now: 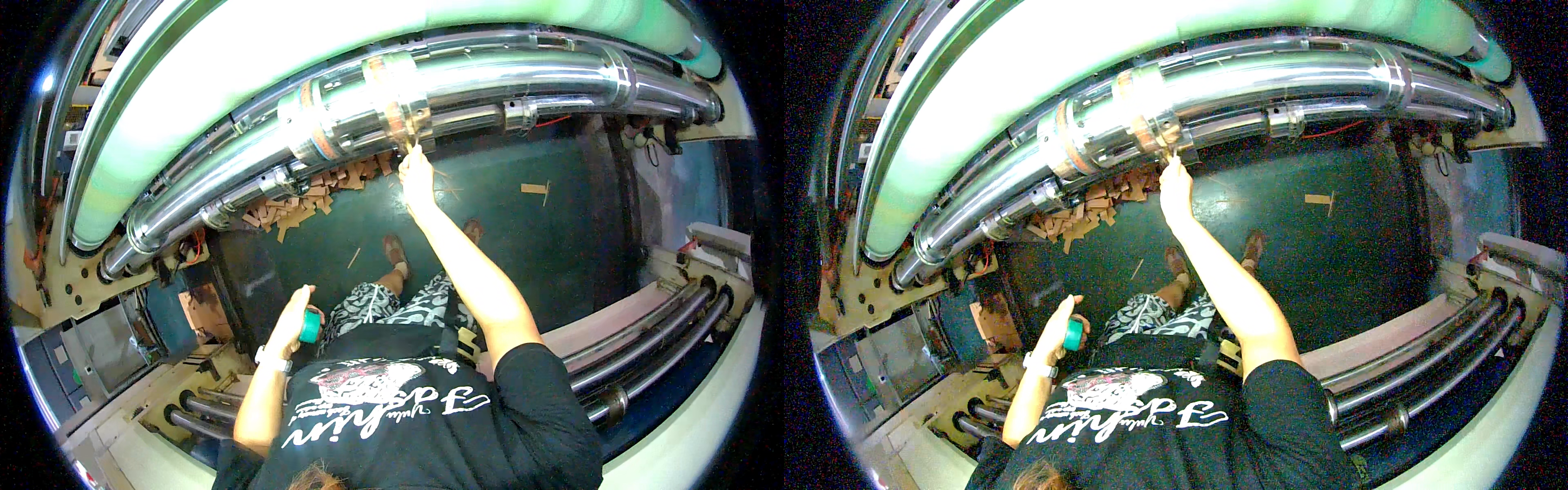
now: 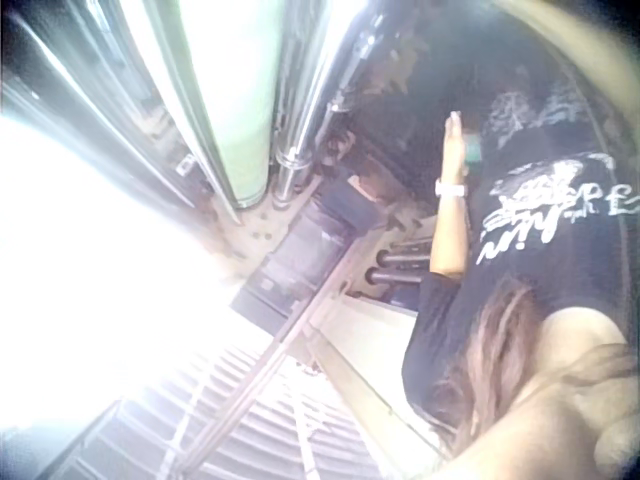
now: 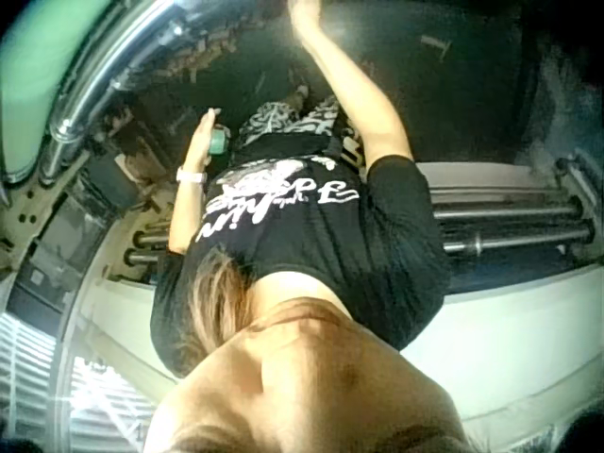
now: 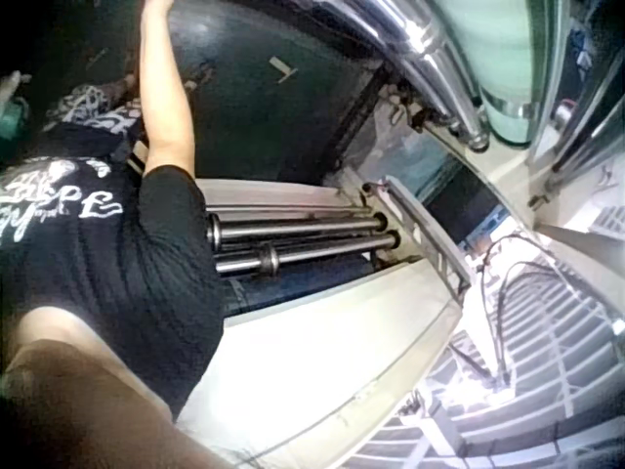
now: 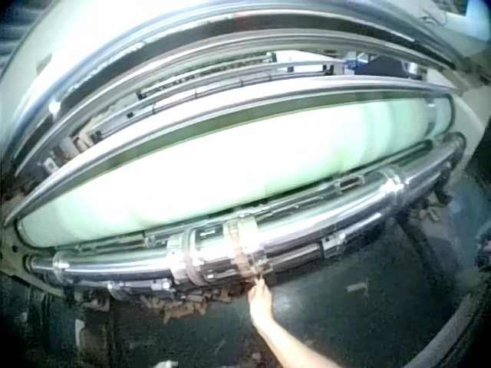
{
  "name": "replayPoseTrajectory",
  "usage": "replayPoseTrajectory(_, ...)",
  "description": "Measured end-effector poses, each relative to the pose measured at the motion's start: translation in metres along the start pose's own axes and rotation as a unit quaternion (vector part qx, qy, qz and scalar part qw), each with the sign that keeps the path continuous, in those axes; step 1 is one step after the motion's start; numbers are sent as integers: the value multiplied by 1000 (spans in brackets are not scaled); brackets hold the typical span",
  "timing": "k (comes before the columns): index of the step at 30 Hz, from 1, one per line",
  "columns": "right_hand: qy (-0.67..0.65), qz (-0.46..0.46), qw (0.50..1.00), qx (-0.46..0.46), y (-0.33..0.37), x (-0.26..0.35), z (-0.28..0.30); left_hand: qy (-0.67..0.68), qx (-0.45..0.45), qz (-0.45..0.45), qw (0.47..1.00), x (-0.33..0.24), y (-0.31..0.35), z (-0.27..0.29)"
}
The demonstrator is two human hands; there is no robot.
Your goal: The person uses a measuring tape to determine the distance between collars on a rotating machine shaft and uses a small tool to adjust their positions.
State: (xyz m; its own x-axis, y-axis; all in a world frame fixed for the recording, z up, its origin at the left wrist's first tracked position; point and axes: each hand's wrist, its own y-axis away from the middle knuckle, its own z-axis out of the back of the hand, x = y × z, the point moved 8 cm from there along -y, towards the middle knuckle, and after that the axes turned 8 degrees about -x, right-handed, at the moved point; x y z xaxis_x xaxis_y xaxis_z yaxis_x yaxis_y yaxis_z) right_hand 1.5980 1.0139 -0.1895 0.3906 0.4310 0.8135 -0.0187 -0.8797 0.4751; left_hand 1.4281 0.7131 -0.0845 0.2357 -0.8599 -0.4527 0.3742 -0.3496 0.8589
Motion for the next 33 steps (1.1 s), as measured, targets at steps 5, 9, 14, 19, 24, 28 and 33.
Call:
replayPoseTrajectory(5,407,222,883,76,-12,53,36,-10,-15,-13,1000,-10,3,-2)
replayPoseTrajectory(9,547,326,754,164,-36,91,24,-11,-6,-28,1000,9,-2,-7)
replayPoseTrajectory(14,613,329,661,283,-35,106,12,6,-3,-10,1000,21,2,-22)
replayPoseTrajectory(19,637,221,658,335,-34,115,7,35,-12,-31,999,20,-2,-29)
replayPoseTrajectory(24,724,249,573,291,-47,128,1,65,2,-83,994,10,-3,-32)
replayPoseTrajectory(28,750,409,439,277,-37,158,-38,96,57,-120,987,-3,3,-42)
replayPoseTrajectory(33,654,561,469,195,-38,148,-21,81,86,-163,980,-15,2,-56)
